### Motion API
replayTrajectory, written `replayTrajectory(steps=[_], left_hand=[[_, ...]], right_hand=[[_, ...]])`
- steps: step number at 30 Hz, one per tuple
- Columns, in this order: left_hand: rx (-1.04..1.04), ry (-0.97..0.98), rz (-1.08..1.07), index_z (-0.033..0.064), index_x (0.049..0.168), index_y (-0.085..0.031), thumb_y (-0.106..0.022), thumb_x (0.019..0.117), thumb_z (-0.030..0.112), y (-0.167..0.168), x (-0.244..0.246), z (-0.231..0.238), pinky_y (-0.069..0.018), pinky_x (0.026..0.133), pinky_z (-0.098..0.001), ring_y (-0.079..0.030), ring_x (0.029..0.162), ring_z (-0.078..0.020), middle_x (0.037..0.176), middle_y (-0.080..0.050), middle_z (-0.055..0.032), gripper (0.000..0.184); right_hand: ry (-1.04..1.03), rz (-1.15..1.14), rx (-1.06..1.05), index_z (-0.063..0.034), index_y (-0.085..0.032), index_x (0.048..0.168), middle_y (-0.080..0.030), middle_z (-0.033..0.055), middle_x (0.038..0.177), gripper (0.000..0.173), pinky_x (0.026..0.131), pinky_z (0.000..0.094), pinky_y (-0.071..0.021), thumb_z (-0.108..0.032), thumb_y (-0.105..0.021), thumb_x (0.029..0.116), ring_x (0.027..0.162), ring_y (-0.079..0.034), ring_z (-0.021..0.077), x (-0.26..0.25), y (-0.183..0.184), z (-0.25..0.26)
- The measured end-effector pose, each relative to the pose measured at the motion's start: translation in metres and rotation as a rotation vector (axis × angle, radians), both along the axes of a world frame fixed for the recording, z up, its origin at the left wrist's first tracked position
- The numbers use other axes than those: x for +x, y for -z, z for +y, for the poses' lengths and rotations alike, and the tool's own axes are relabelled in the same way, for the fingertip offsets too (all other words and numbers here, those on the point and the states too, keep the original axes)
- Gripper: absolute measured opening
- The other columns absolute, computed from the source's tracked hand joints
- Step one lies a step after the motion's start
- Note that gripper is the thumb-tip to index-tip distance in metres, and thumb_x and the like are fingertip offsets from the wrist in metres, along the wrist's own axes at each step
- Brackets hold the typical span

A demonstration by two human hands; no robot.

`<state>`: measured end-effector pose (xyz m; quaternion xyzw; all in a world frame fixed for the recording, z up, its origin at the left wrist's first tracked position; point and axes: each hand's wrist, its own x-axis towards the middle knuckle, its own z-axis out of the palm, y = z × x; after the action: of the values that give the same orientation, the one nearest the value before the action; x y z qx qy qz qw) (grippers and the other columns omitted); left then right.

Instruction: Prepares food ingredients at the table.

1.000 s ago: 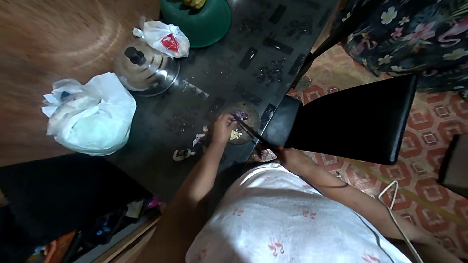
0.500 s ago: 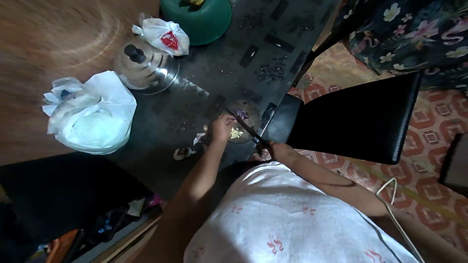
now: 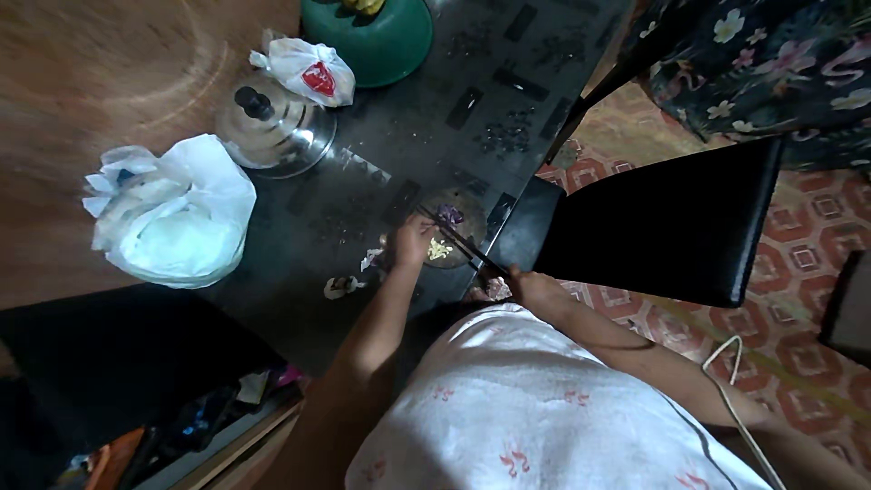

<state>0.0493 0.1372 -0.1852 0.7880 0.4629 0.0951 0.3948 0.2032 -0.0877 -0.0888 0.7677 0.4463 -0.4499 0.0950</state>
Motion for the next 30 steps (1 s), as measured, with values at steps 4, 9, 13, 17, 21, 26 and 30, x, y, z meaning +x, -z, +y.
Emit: replayTrajectory(steps=[4, 9, 13, 17, 21, 26, 30], left_hand=[[-0.005, -0.016, -0.058, -0.0005, 0.111, -0.07, -0.073, 0.0949, 0.013, 0.0, 0.0, -0.004, -0.0582, 0.096, -0.0406, -0.071, 0.104, -0.0235, 0.118, -0.068, -0.0171, 0.021], [0.038, -0.043, -0.036, 0.0003, 0.113, -0.07, -0.071, 0.0971, 0.015, 0.0, 0.001, -0.012, -0.0574, 0.098, -0.0422, -0.07, 0.107, -0.0247, 0.121, -0.068, -0.0163, 0.022], [0.075, -0.048, -0.03, -0.0014, 0.115, -0.069, -0.069, 0.098, 0.013, -0.001, 0.003, -0.017, -0.0575, 0.098, -0.0421, -0.07, 0.107, -0.0251, 0.122, -0.068, -0.0174, 0.022], [0.079, -0.043, -0.011, -0.0012, 0.116, -0.07, -0.068, 0.0992, 0.014, -0.003, 0.004, -0.018, -0.0565, 0.1, -0.0417, -0.07, 0.109, -0.0261, 0.123, -0.067, -0.0182, 0.023], [0.118, -0.037, -0.014, -0.0007, 0.115, -0.07, -0.069, 0.0985, 0.014, -0.001, 0.003, -0.018, -0.0571, 0.099, -0.0413, -0.07, 0.108, -0.0253, 0.121, -0.069, -0.0175, 0.022], [0.131, -0.034, 0.002, -0.0012, 0.114, -0.07, -0.069, 0.0979, 0.013, 0.001, 0.004, -0.016, -0.0568, 0.099, -0.0417, -0.07, 0.108, -0.0254, 0.12, -0.068, -0.0172, 0.022], [0.143, -0.043, 0.038, -0.0003, 0.114, -0.069, -0.07, 0.0971, 0.014, 0.0, 0.005, -0.017, -0.0562, 0.099, -0.0421, -0.069, 0.107, -0.0257, 0.119, -0.068, -0.0167, 0.022]], right_hand=[[0.007, 0.004, -0.034, -0.0063, -0.045, 0.145, -0.067, 0.027, 0.119, 0.042, 0.094, 0.0641, -0.052, -0.03, -0.038, 0.111, 0.114, -0.066, 0.0473, -0.001, 0.001, 0.002], [0.017, -0.008, -0.08, -0.0038, -0.044, 0.145, -0.065, 0.028, 0.123, 0.041, 0.094, 0.0639, -0.0519, -0.026, -0.037, 0.1108, 0.116, -0.065, 0.0477, -0.005, 0.002, 0.01], [0.014, -0.024, -0.104, -0.0034, -0.042, 0.146, -0.065, 0.0284, 0.124, 0.041, 0.094, 0.064, -0.0521, -0.024, -0.036, 0.1109, 0.117, -0.065, 0.0475, -0.008, 0.005, 0.018], [0.011, -0.02, -0.12, -0.0034, -0.041, 0.148, -0.064, 0.0283, 0.126, 0.042, 0.095, 0.0641, -0.0515, -0.023, -0.038, 0.11, 0.118, -0.064, 0.0471, -0.009, 0.009, 0.022], [0.008, -0.005, -0.123, -0.0034, -0.041, 0.147, -0.064, 0.0271, 0.127, 0.043, 0.096, 0.0631, -0.0517, -0.023, -0.041, 0.1093, 0.119, -0.064, 0.046, -0.009, 0.014, 0.024], [0.002, 0.024, -0.05, -0.001, -0.043, 0.143, -0.064, 0.0264, 0.126, 0.041, 0.095, 0.0623, -0.0523, -0.024, -0.043, 0.1087, 0.118, -0.064, 0.0446, -0.011, 0.019, 0.038], [-0.036, -0.033, -0.042, 0.0007, -0.041, 0.144, -0.064, 0.0279, 0.125, 0.047, 0.093, 0.0648, -0.0524, -0.023, -0.053, 0.1045, 0.116, -0.065, 0.0472, -0.011, 0.02, 0.039]])
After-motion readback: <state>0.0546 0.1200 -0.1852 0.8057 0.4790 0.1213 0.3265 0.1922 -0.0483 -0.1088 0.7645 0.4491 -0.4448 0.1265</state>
